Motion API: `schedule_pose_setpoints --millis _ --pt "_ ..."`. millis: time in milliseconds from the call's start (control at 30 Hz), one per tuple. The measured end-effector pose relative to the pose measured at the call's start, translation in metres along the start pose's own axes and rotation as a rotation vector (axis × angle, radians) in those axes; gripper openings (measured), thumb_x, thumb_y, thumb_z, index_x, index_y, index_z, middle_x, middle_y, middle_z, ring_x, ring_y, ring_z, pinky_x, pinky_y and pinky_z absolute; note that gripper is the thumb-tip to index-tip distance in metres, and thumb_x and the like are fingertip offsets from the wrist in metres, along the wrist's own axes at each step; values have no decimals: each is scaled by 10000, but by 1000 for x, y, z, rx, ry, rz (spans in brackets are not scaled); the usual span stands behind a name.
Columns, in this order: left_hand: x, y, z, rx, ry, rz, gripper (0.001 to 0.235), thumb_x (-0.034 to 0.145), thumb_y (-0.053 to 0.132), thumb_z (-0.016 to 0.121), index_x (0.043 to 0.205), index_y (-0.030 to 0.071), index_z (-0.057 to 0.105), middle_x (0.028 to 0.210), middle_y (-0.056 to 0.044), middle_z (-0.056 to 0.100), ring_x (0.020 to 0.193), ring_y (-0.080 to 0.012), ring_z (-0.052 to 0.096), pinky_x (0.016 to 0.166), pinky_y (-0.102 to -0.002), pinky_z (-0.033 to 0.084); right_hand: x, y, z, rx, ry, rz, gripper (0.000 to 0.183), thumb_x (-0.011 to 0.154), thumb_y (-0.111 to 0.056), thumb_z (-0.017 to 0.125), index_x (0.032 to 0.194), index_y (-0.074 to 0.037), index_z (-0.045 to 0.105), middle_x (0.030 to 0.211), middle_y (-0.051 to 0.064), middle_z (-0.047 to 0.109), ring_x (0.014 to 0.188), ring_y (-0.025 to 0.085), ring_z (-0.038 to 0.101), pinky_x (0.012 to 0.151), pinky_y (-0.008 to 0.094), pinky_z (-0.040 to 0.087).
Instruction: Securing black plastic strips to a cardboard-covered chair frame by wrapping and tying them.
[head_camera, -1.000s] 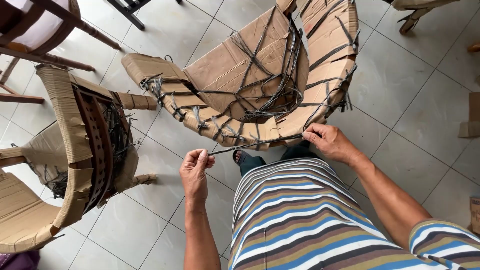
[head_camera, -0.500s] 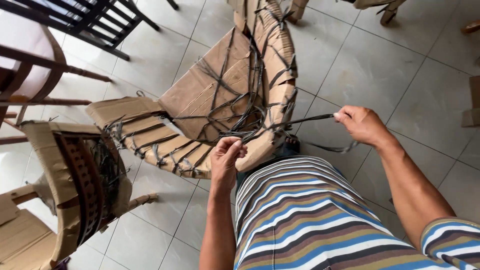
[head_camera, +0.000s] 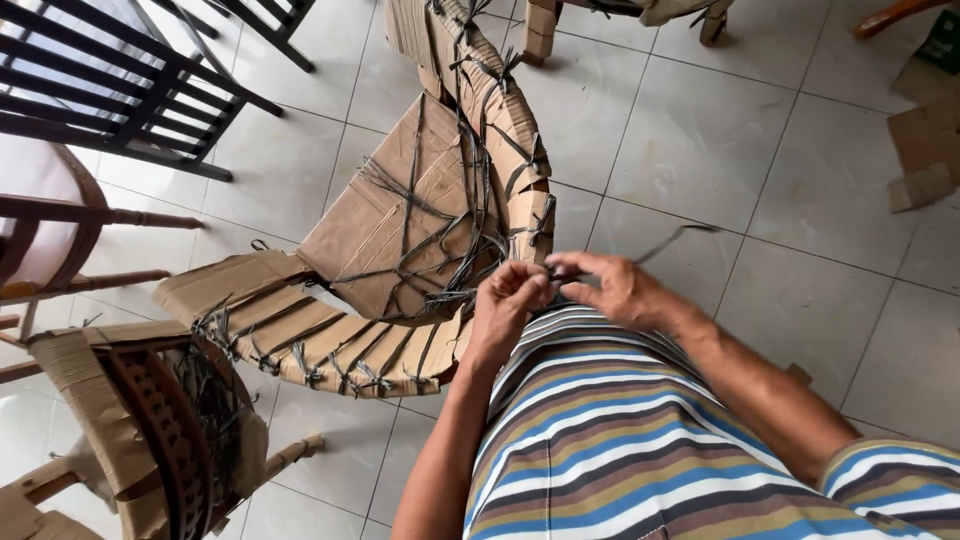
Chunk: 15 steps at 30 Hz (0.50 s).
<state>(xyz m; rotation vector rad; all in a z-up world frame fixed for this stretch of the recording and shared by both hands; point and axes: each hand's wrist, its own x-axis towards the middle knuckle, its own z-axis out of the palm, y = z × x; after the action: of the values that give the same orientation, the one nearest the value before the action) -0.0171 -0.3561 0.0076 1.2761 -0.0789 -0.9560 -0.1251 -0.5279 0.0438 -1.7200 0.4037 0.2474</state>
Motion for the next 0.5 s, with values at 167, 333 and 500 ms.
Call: schedule_pose_setpoints --millis 167,333,500 --pt "2 11 -31 -89 113 55 156 948 73 718 1060 -24 670 779 -164 724 675 -155 693 607 -241 563 -1 2 17 214 102 82 210 1010 -159 618 1116 -25 741 638 34 629 622 102 589 641 271 534" --pt "-17 -2 -68 -57 162 -16 155 946 91 712 1040 -20 660 799 -159 738 676 -136 699 621 -201 560 -19 27 -16 117 156 159 252 1042 -215 596 1048 -60 794 653 16 610 652 102 496 618 259 483" --pt "-24 -17 -107 -46 383 -143 189 988 158 668 1083 -5 668 836 -152 753 684 -110 692 620 -175 562 1 93 -88 8 572 348 216 1098 -257 590 1150 -86 712 677 -3 464 598 83 450 540 217 389"
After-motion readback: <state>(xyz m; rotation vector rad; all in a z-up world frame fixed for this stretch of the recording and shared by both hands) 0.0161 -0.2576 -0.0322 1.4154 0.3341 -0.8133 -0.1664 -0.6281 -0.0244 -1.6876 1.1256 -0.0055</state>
